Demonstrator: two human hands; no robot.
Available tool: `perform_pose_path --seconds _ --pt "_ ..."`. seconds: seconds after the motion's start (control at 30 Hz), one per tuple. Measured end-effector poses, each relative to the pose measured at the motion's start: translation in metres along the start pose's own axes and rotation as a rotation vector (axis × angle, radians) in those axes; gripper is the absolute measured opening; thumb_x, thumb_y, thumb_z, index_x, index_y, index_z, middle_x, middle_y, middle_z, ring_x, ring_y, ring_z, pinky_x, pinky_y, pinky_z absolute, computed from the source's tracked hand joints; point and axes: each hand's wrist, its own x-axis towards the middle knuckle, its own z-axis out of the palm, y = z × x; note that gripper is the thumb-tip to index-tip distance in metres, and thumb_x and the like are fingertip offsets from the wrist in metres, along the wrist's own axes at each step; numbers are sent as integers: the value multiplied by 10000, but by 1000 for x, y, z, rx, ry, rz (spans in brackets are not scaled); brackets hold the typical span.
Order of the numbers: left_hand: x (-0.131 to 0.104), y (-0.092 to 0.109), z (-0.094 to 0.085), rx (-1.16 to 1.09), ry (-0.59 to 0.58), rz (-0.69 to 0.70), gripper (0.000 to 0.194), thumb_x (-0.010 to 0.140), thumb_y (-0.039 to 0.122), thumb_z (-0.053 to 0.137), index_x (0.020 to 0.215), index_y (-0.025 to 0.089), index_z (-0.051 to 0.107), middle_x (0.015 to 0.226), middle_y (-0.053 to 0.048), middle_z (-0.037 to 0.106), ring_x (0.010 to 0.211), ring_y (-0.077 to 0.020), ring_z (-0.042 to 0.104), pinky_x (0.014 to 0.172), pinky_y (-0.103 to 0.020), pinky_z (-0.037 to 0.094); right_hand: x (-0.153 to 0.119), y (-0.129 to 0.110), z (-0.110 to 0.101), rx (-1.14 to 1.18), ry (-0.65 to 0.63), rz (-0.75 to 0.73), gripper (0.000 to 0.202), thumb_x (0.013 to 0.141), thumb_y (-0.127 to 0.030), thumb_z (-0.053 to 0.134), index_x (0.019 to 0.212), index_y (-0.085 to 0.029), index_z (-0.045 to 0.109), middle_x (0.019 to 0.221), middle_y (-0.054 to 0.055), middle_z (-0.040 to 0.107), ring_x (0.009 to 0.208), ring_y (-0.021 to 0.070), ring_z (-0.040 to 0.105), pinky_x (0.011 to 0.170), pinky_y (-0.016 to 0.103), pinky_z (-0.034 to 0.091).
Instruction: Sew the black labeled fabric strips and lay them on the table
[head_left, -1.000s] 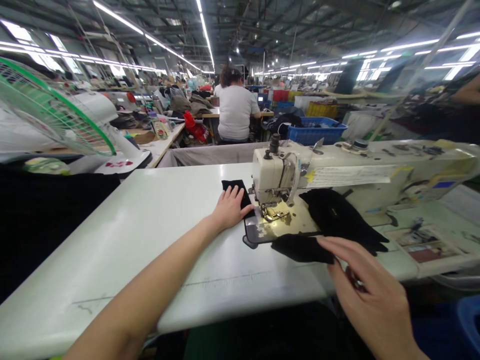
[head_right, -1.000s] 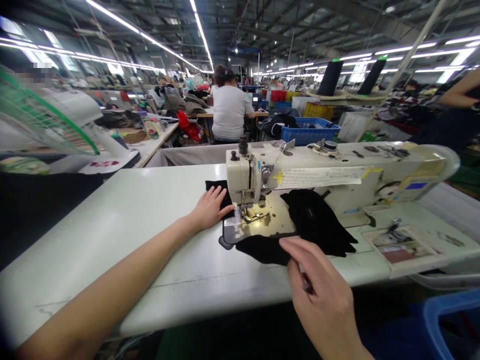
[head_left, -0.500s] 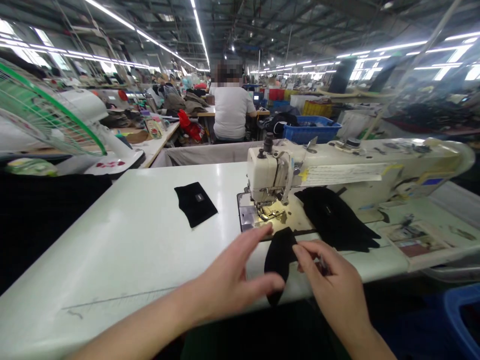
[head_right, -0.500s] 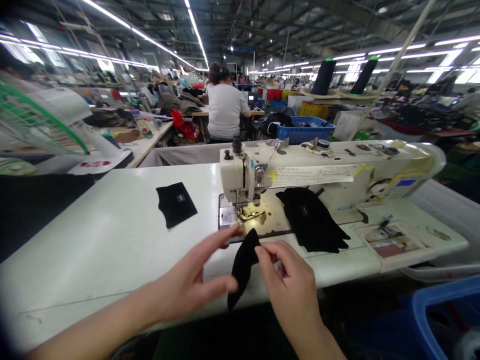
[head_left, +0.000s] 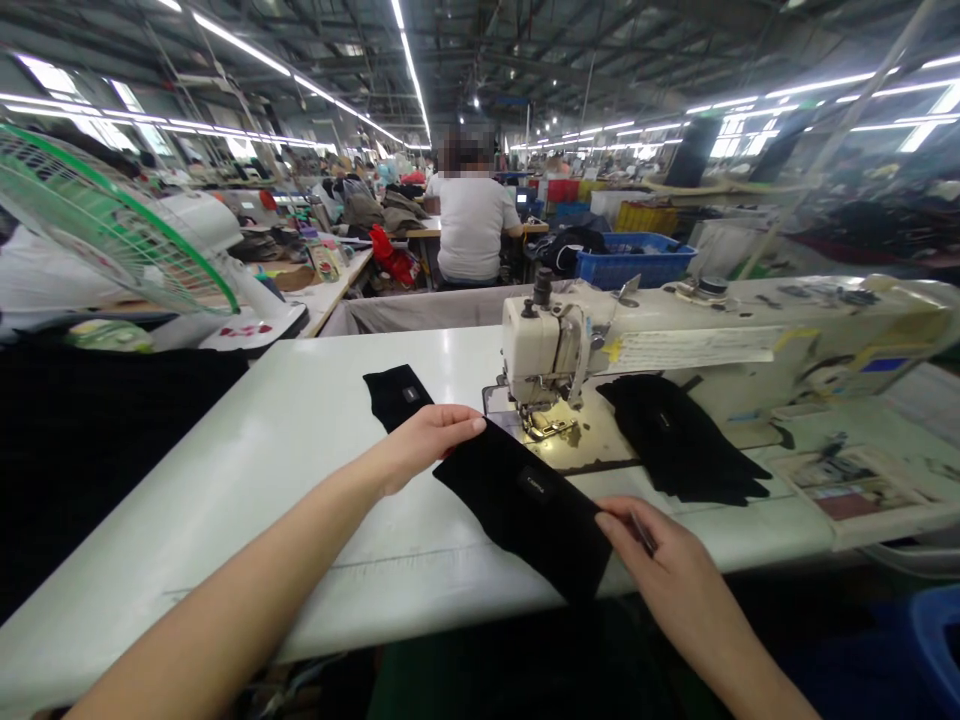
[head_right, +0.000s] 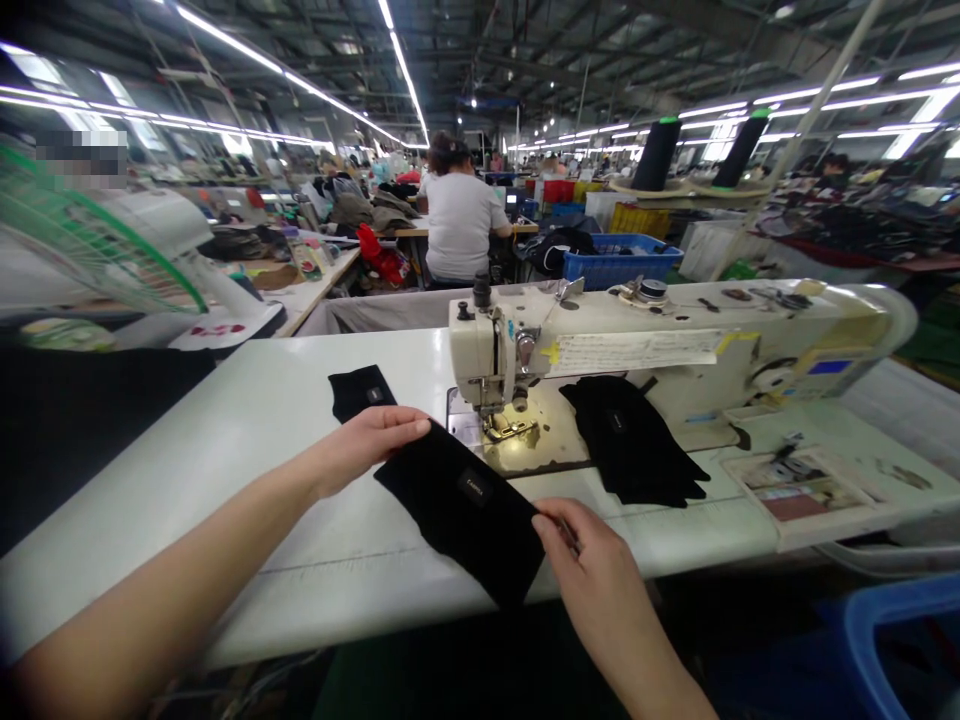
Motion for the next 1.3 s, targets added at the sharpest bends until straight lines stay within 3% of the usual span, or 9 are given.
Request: perform_pose_path --seconds 0.17,0.3,0.37,0.43,0.57,0.67,0.83,1.0,1.3 --pt "47 -17 17 546 49 280 200 876 273 590 775 176 734 755 -12 678 728 -172 604 726 -289 460 -29 7 41 133 -50 35 279 908 -459 574 1014 -227 687 785 3 709 694 174 682 652 244 549" --pt "67 -32 41 747 156 462 124 872 182 635 847 197 755 889 -47 680 886 -211 623 849 -323 483 -44 17 65 146 -3 -113 190 942 -381 590 937 -222 693 757 5 688 640 150 654 604 211 542" --pt "67 -36 49 810 279 496 90 859 200 687 930 194 742 961 -64 662 924 -231 615 854 -345 494 -45 21 67 141 5 -232 140 933 -299 610 1013 -225 699 775 1 682 581 128 618 567 198 537" --pt "64 -38 53 843 322 507 89 865 194 694 951 184 715 980 -66 646 916 -228 612 824 -339 506 -44 24 65 124 10 -395 217 924 -190 593 1120 -227 677 852 14 693 609 124 631 592 196 552" --pt "56 -40 55 902 200 547 153 952 181 575 869 167 704 882 -59 613 842 -202 600 793 -316 513 -38 29 54 -16 62 -720 419 913 0 452 1237 -189 638 989 77 704 859 160 696 760 244 584" --pt "48 -44 53 951 163 642 207 974 174 518 930 160 720 926 -86 609 883 -220 576 833 -347 513 -35 36 46 -170 58 -818 470 905 20 433 1294 -163 623 1015 101 707 845 167 699 700 252 586" --pt "47 -48 50 913 150 729 253 992 177 466 1076 145 702 983 -111 603 927 -232 550 860 -381 517 -37 43 42 -263 103 -822 339 911 -7 483 1154 -148 672 1014 103 727 833 179 717 693 267 597" --pt "56 -47 49 883 122 732 236 989 191 494 1081 133 704 997 -113 598 928 -229 560 875 -393 516 -34 35 41 -258 103 -787 316 926 -20 450 1135 -155 643 1038 106 732 869 181 726 757 272 605" --pt "59 -48 49 917 141 715 241 998 203 482 1091 128 692 997 -113 594 938 -234 559 880 -396 509 -29 31 40 -250 26 -712 239 951 -78 420 1073 -174 603 1032 102 702 837 187 714 666 268 572"
